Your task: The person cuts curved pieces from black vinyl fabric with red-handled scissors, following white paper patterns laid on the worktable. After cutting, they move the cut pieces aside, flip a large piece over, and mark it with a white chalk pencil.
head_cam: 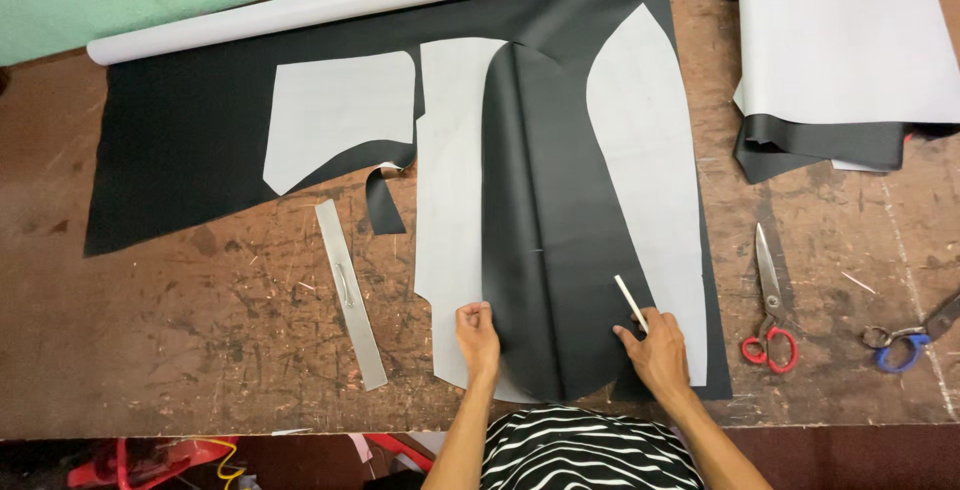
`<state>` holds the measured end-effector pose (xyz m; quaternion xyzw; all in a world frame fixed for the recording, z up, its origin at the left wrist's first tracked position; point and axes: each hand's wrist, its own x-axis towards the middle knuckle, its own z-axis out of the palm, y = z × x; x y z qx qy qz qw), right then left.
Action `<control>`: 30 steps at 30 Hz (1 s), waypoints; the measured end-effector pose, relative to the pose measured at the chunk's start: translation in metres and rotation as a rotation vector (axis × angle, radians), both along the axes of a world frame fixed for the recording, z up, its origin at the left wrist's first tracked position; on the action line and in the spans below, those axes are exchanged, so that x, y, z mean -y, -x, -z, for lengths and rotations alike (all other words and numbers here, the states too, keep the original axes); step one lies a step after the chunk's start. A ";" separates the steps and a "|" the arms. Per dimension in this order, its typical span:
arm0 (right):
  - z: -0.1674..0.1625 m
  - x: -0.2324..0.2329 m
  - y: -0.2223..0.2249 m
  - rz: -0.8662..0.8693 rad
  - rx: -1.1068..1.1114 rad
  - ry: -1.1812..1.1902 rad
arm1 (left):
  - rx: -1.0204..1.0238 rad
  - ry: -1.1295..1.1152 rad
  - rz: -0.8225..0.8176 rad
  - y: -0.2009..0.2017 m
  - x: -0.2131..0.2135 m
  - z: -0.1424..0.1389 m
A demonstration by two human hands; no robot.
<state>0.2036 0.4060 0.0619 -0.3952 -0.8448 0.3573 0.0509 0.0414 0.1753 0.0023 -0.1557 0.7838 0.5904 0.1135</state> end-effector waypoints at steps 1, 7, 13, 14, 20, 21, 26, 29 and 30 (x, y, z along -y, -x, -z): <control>0.000 0.004 0.001 0.017 -0.009 -0.058 | -0.005 -0.021 0.022 -0.002 -0.002 -0.005; -0.011 0.023 0.002 0.096 0.093 -0.021 | -0.056 -0.090 0.158 -0.011 -0.026 -0.027; -0.005 0.028 -0.005 0.114 0.079 -0.097 | -0.038 -0.081 0.383 -0.021 -0.071 -0.053; -0.001 0.028 -0.008 0.139 0.091 -0.059 | 0.034 -0.101 0.440 -0.023 -0.081 -0.058; 0.021 0.024 -0.021 0.297 0.002 0.096 | -0.433 0.217 1.083 -0.049 -0.078 -0.082; 0.023 0.022 -0.022 0.369 0.043 0.204 | -0.621 0.307 1.213 -0.054 -0.071 -0.084; 0.029 0.017 -0.034 0.477 0.058 0.430 | -0.570 0.499 1.461 -0.075 -0.045 -0.087; 0.034 0.018 -0.039 0.491 -0.025 0.508 | -0.629 0.521 1.483 -0.080 -0.042 -0.080; 0.037 0.019 -0.041 0.496 -0.060 0.529 | -0.662 0.524 1.494 -0.082 -0.041 -0.077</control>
